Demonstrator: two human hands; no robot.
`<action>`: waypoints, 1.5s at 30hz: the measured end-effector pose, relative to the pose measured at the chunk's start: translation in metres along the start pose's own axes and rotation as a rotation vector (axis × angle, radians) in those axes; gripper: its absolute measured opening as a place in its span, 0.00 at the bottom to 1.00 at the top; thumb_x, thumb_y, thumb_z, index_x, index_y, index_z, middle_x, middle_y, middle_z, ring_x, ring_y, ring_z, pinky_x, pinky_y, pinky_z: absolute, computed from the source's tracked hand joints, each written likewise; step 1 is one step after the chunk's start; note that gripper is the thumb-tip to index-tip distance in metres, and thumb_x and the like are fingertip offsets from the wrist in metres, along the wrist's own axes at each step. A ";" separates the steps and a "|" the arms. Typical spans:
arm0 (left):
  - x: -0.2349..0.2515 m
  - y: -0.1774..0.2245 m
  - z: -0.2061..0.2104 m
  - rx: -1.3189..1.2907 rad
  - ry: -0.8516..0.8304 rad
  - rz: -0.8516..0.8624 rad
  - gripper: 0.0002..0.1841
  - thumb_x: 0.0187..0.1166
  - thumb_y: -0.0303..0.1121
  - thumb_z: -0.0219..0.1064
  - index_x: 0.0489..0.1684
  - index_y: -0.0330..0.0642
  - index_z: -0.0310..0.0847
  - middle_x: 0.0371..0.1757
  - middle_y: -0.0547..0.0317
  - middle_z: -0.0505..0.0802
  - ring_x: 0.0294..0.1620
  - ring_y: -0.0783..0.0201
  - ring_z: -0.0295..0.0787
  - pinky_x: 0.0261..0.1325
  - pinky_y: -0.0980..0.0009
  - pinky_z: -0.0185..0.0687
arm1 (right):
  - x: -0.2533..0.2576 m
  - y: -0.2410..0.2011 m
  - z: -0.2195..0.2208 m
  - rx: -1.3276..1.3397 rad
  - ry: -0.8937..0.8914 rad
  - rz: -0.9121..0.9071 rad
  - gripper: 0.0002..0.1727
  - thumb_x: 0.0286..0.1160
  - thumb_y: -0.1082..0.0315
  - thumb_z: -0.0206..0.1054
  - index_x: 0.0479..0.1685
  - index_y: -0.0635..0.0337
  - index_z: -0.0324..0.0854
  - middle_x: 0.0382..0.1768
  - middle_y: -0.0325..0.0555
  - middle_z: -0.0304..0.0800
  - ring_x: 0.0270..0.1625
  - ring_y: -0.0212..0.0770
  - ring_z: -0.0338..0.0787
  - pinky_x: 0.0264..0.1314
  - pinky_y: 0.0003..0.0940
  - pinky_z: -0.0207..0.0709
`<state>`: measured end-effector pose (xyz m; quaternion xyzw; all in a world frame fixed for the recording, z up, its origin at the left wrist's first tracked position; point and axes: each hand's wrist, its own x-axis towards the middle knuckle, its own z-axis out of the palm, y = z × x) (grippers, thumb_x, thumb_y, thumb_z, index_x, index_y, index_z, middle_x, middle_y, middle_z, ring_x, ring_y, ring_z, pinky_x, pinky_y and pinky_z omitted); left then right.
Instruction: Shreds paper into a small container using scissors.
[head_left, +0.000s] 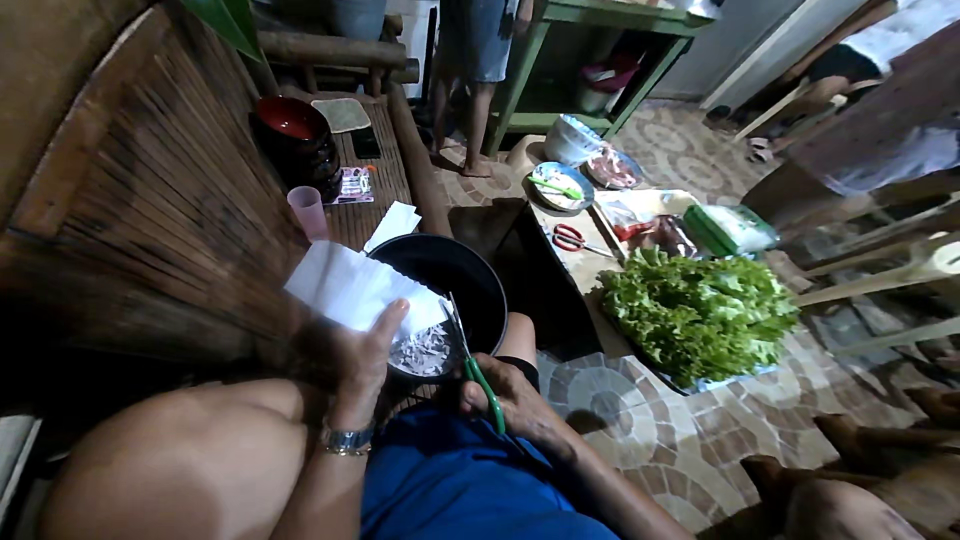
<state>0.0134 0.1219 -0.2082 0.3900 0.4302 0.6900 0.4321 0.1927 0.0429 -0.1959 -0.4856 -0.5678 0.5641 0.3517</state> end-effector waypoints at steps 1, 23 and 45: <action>0.000 0.000 0.000 0.001 -0.006 -0.004 0.32 0.54 0.18 0.78 0.62 0.38 0.72 0.47 0.72 0.92 0.51 0.77 0.91 0.58 0.73 0.89 | 0.001 0.000 0.000 -0.006 0.001 -0.007 0.27 0.75 0.44 0.67 0.49 0.62 0.78 0.25 0.23 0.82 0.28 0.16 0.80 0.34 0.16 0.76; -0.001 -0.002 0.000 0.016 0.008 -0.032 0.32 0.54 0.19 0.79 0.63 0.38 0.72 0.48 0.69 0.93 0.51 0.75 0.91 0.58 0.72 0.90 | -0.002 -0.002 0.001 0.034 -0.029 0.028 0.26 0.76 0.45 0.65 0.51 0.63 0.78 0.27 0.24 0.84 0.29 0.19 0.83 0.37 0.18 0.79; -0.004 -0.004 0.001 -0.002 0.011 -0.041 0.30 0.54 0.17 0.78 0.60 0.38 0.74 0.46 0.70 0.93 0.50 0.76 0.92 0.57 0.72 0.90 | 0.001 0.000 0.006 0.150 0.036 0.018 0.13 0.76 0.54 0.69 0.40 0.54 0.79 0.19 0.20 0.82 0.21 0.18 0.82 0.26 0.15 0.78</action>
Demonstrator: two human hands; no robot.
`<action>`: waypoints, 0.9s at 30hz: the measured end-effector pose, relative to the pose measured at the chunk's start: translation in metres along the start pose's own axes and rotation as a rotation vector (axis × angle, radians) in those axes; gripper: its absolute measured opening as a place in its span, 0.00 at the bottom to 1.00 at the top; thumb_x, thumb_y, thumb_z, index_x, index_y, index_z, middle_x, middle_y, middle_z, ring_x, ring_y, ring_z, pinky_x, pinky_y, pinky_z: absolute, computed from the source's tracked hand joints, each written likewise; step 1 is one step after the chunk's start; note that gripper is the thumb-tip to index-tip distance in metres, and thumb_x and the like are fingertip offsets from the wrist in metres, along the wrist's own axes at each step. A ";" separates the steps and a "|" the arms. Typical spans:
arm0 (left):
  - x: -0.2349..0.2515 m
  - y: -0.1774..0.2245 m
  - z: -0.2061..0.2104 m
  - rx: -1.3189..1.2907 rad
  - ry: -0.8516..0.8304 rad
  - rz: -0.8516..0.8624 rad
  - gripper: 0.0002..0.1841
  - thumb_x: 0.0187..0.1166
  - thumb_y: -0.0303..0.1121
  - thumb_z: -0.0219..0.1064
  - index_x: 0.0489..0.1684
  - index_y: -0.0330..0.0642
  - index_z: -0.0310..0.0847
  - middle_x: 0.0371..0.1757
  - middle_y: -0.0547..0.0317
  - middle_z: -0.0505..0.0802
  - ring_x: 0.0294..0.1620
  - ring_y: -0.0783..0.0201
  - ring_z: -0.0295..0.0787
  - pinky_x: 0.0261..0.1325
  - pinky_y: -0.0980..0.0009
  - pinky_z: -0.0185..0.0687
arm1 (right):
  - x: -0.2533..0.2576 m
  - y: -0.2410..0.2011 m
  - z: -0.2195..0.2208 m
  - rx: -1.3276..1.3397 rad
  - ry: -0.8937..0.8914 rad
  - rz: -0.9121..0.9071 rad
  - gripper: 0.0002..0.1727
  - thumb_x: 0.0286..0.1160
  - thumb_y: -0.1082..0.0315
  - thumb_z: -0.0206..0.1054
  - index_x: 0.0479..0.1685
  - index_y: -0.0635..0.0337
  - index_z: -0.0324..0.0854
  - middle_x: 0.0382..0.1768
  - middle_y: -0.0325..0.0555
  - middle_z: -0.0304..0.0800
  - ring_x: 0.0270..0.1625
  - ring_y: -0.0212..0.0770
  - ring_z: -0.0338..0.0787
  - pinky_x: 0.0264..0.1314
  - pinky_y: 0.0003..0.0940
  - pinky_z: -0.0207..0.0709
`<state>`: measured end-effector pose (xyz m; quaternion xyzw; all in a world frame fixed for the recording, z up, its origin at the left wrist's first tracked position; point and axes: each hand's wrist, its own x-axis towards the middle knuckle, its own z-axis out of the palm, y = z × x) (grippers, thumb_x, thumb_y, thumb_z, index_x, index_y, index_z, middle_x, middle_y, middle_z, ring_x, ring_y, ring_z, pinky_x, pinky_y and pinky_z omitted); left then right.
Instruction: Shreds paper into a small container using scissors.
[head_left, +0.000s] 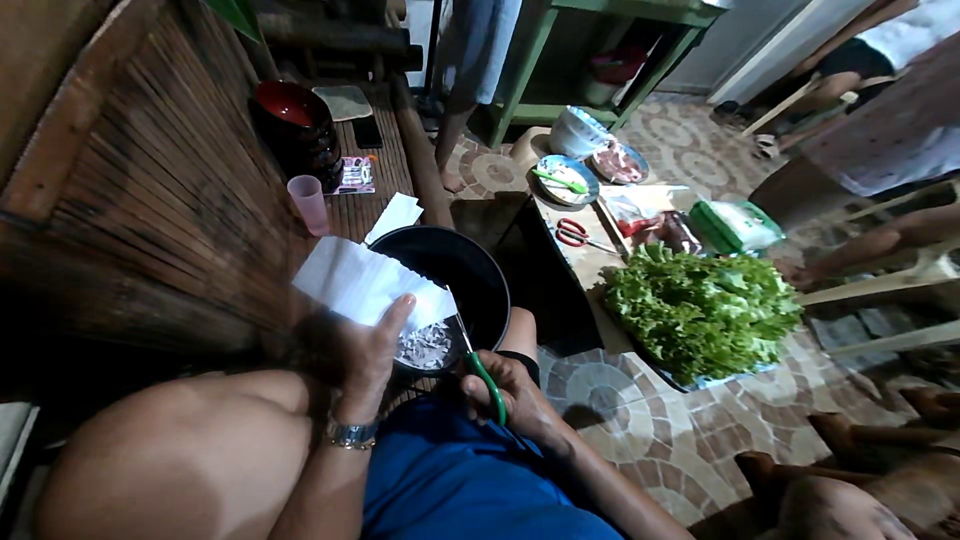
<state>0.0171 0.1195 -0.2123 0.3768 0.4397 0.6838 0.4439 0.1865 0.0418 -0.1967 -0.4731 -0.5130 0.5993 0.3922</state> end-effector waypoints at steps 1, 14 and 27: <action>0.000 0.000 0.000 0.001 0.008 0.002 0.31 0.54 0.17 0.78 0.61 0.38 0.73 0.47 0.69 0.93 0.51 0.76 0.91 0.57 0.72 0.90 | -0.001 0.000 -0.001 -0.016 -0.020 0.011 0.15 0.77 0.53 0.67 0.43 0.56 0.78 0.21 0.21 0.82 0.23 0.18 0.83 0.30 0.16 0.79; -0.004 0.000 0.004 0.026 0.019 0.013 0.30 0.54 0.16 0.78 0.60 0.36 0.74 0.46 0.70 0.93 0.50 0.78 0.91 0.57 0.73 0.89 | 0.004 -0.003 0.002 -0.109 -0.040 -0.005 0.23 0.79 0.48 0.63 0.51 0.63 0.77 0.25 0.24 0.82 0.28 0.19 0.83 0.36 0.18 0.79; -0.003 -0.003 0.003 0.014 0.019 0.013 0.28 0.55 0.16 0.78 0.57 0.39 0.77 0.45 0.71 0.94 0.49 0.76 0.92 0.56 0.73 0.90 | 0.001 -0.004 0.005 0.030 0.007 0.029 0.10 0.80 0.57 0.65 0.39 0.53 0.78 0.19 0.21 0.82 0.20 0.18 0.82 0.25 0.15 0.77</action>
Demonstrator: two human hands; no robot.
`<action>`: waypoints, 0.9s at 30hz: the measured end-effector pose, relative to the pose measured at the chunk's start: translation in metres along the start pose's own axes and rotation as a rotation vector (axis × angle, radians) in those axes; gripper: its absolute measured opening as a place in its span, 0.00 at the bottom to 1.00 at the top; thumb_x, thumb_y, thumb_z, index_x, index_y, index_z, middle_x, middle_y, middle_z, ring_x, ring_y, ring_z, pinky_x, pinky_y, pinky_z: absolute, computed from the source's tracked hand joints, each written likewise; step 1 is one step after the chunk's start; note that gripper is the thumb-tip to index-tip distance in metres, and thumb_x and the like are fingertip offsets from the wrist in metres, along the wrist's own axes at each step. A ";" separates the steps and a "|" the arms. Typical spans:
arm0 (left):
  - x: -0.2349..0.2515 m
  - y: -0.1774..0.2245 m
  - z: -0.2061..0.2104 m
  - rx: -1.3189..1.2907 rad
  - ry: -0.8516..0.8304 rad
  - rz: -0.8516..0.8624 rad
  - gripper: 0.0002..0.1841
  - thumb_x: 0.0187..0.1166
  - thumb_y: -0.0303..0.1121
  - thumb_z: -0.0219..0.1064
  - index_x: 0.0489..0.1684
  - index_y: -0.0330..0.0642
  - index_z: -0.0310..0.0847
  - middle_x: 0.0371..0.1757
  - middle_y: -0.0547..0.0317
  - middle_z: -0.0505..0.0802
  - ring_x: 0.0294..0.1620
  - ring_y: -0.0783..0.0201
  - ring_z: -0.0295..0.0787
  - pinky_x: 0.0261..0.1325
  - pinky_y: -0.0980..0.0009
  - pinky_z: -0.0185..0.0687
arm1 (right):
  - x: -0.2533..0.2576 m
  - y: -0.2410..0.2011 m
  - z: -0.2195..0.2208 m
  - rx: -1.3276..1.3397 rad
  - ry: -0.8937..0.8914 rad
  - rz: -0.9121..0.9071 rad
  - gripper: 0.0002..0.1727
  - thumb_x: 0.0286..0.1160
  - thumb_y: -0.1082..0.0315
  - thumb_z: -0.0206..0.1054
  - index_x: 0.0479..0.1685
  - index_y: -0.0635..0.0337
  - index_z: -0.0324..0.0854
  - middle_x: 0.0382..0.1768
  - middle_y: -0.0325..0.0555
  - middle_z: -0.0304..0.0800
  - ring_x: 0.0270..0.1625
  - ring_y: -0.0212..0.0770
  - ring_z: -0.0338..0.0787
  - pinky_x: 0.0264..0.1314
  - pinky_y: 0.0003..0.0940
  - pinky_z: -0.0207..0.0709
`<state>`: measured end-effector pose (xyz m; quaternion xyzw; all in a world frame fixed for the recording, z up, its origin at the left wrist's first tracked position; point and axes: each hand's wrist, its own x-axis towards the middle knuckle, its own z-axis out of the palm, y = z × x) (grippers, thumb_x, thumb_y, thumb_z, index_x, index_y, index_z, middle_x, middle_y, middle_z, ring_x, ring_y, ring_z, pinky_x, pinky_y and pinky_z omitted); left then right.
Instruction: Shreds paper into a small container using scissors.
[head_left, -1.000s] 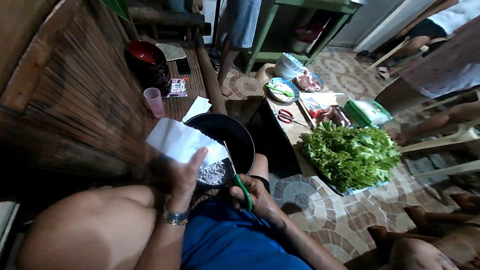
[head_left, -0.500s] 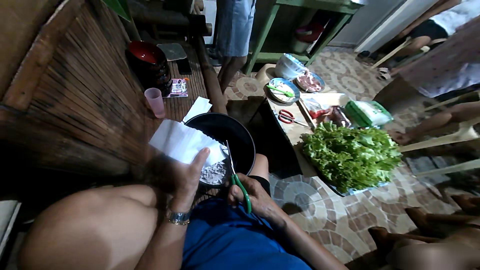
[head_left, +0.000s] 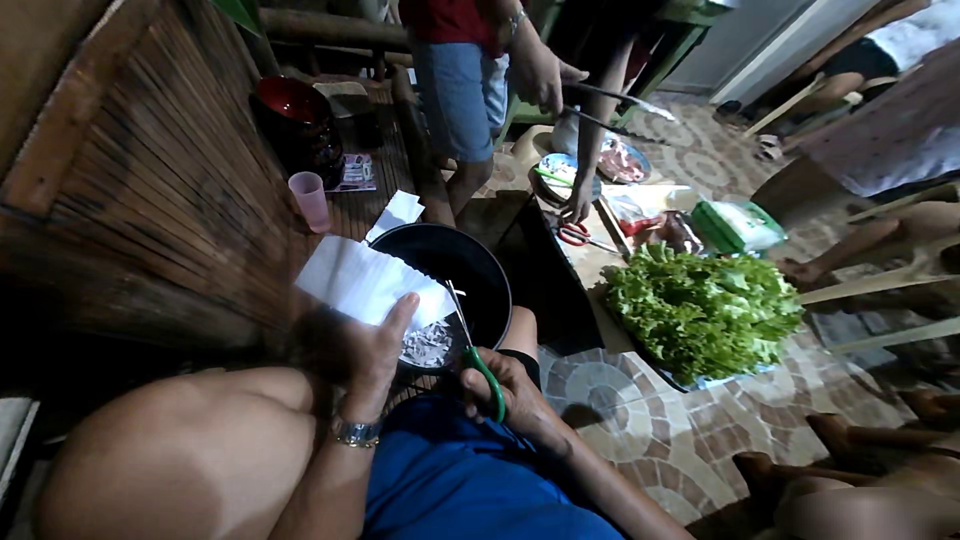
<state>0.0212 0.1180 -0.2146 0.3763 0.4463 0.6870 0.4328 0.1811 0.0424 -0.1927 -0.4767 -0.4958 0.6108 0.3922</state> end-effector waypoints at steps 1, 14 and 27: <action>0.000 0.000 0.000 0.001 0.000 -0.001 0.28 0.55 0.17 0.78 0.57 0.38 0.77 0.45 0.70 0.93 0.49 0.76 0.92 0.56 0.73 0.90 | 0.000 0.001 -0.001 0.019 -0.006 0.001 0.09 0.79 0.58 0.66 0.38 0.52 0.78 0.18 0.21 0.83 0.19 0.18 0.82 0.24 0.14 0.76; 0.000 -0.002 0.001 0.020 0.046 -0.016 0.31 0.52 0.16 0.79 0.60 0.35 0.75 0.46 0.67 0.93 0.49 0.76 0.92 0.56 0.72 0.90 | 0.000 -0.001 -0.003 -0.119 -0.099 0.060 0.25 0.81 0.48 0.61 0.54 0.64 0.75 0.29 0.27 0.85 0.32 0.21 0.86 0.41 0.20 0.82; -0.002 -0.003 0.002 -0.002 0.004 0.030 0.30 0.54 0.16 0.79 0.59 0.37 0.75 0.46 0.70 0.93 0.49 0.76 0.92 0.57 0.72 0.90 | 0.003 0.000 0.002 -0.062 -0.026 -0.005 0.17 0.83 0.53 0.60 0.48 0.59 0.77 0.23 0.24 0.83 0.26 0.20 0.84 0.33 0.17 0.80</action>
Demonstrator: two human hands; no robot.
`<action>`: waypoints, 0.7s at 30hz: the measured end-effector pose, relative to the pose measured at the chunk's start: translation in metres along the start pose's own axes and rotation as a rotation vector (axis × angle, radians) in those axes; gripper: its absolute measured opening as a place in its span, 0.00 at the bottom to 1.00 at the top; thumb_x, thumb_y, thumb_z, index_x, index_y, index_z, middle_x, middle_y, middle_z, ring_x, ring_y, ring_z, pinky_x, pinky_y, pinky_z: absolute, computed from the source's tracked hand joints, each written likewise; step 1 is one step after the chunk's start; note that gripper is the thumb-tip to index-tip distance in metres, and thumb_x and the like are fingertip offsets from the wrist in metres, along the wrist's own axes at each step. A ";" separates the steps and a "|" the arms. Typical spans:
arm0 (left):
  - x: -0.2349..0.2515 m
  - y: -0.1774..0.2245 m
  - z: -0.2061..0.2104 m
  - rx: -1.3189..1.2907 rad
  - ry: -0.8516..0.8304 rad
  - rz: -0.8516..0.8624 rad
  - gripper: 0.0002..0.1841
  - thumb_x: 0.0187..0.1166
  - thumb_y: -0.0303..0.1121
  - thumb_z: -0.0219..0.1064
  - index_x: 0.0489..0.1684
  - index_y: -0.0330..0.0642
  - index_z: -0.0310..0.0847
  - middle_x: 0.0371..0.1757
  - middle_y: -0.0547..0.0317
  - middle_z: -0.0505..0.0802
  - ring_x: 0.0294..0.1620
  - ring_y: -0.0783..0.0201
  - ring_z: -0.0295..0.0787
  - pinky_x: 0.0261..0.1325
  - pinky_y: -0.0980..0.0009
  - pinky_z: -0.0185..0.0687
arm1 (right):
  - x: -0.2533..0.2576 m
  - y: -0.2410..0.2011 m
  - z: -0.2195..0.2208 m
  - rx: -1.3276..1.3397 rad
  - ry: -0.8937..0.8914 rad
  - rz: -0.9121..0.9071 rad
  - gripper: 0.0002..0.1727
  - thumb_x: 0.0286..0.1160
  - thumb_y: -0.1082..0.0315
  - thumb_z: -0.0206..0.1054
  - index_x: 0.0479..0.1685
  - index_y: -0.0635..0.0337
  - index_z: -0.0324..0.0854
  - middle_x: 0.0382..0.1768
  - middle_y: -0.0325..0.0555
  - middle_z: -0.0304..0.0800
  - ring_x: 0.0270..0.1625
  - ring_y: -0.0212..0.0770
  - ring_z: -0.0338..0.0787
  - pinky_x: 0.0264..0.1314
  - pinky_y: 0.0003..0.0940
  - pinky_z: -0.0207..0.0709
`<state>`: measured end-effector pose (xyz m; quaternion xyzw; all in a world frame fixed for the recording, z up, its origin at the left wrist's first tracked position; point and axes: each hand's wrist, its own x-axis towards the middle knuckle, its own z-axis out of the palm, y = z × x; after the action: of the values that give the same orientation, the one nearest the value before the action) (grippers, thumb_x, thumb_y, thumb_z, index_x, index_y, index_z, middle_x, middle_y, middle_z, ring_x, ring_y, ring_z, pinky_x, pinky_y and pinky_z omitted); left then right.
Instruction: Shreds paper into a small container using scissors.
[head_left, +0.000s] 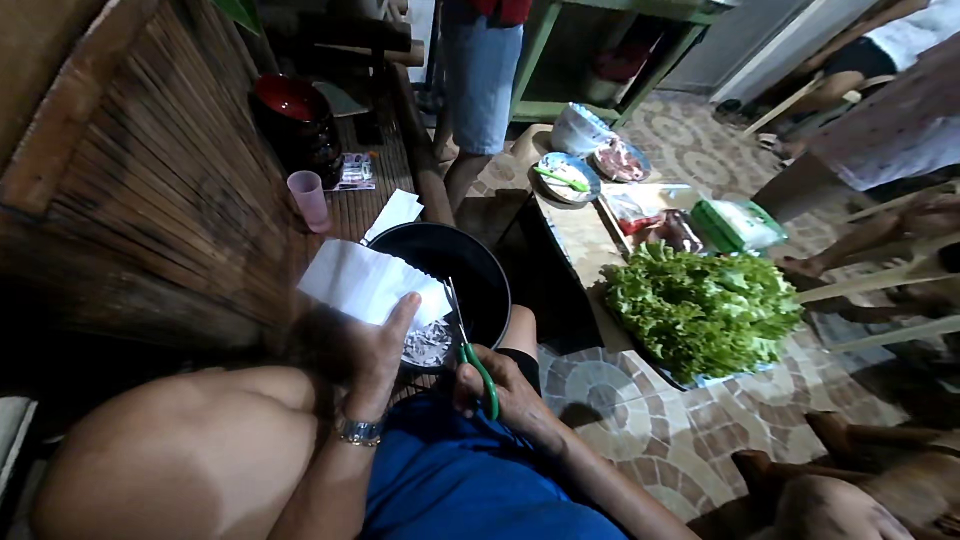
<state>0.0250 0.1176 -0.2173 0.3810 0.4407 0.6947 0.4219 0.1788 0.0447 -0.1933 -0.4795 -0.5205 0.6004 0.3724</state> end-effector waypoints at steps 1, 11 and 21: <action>0.000 0.000 0.000 0.005 -0.002 0.006 0.30 0.54 0.17 0.79 0.59 0.37 0.75 0.46 0.70 0.93 0.50 0.76 0.92 0.57 0.73 0.90 | 0.000 -0.001 0.001 0.012 0.011 0.002 0.15 0.83 0.55 0.60 0.47 0.59 0.77 0.22 0.24 0.83 0.25 0.20 0.84 0.32 0.17 0.80; 0.000 0.001 -0.001 0.051 0.017 -0.025 0.28 0.55 0.17 0.78 0.59 0.36 0.75 0.45 0.69 0.93 0.48 0.77 0.92 0.56 0.73 0.90 | -0.002 0.001 0.000 0.095 0.006 0.038 0.08 0.80 0.60 0.64 0.38 0.53 0.79 0.18 0.22 0.84 0.19 0.18 0.83 0.25 0.15 0.77; -0.001 -0.002 -0.001 0.059 0.042 -0.023 0.30 0.55 0.19 0.80 0.61 0.33 0.74 0.47 0.66 0.92 0.51 0.76 0.91 0.58 0.73 0.89 | -0.002 0.000 -0.002 -0.058 -0.084 0.045 0.24 0.82 0.49 0.60 0.55 0.65 0.74 0.29 0.27 0.85 0.33 0.20 0.86 0.41 0.19 0.81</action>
<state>0.0249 0.1165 -0.2198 0.3734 0.4741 0.6844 0.4091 0.1809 0.0433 -0.1932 -0.4763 -0.5418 0.6128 0.3226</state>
